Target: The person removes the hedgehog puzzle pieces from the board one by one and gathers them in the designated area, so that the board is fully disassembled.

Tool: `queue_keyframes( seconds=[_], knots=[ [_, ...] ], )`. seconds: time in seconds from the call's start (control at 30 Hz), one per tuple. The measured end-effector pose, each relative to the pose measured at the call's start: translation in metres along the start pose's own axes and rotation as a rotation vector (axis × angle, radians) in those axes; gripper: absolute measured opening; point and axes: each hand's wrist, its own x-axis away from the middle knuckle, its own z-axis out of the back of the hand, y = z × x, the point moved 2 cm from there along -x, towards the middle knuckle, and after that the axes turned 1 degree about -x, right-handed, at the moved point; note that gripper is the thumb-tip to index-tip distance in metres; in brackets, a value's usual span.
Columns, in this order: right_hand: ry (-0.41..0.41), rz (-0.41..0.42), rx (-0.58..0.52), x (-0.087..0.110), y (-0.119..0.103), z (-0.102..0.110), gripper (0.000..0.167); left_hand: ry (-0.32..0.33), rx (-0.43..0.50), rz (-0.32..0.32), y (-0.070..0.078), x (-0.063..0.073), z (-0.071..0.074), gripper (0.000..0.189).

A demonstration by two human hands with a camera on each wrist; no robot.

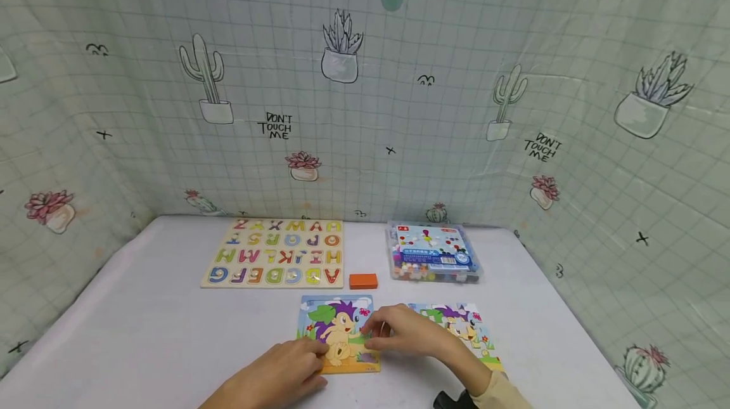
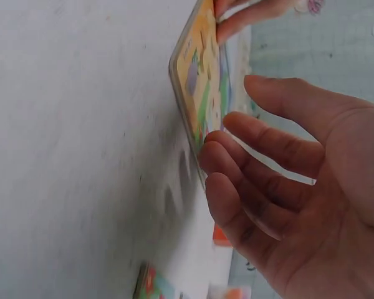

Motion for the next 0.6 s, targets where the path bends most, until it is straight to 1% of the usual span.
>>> queue_keyframes(
  seconds=[0.27,0.43,0.53,0.6],
  knots=[
    [0.011,0.012,0.0,-0.02,-0.009,-0.014,0.021,-0.052,0.002,0.034,0.0,-0.002,-0.001,0.026],
    [0.024,0.012,0.069,-0.03,-0.014,-0.021,0.021,-0.08,-0.003,0.076,-0.001,-0.002,-0.002,0.024],
    [0.016,0.027,0.106,-0.034,-0.018,-0.024,0.02,-0.088,-0.012,0.087,-0.003,-0.001,-0.001,0.025],
    [0.007,0.034,0.104,-0.036,-0.02,-0.026,0.018,-0.083,-0.013,0.078,-0.004,-0.001,-0.001,0.024]
  ],
)
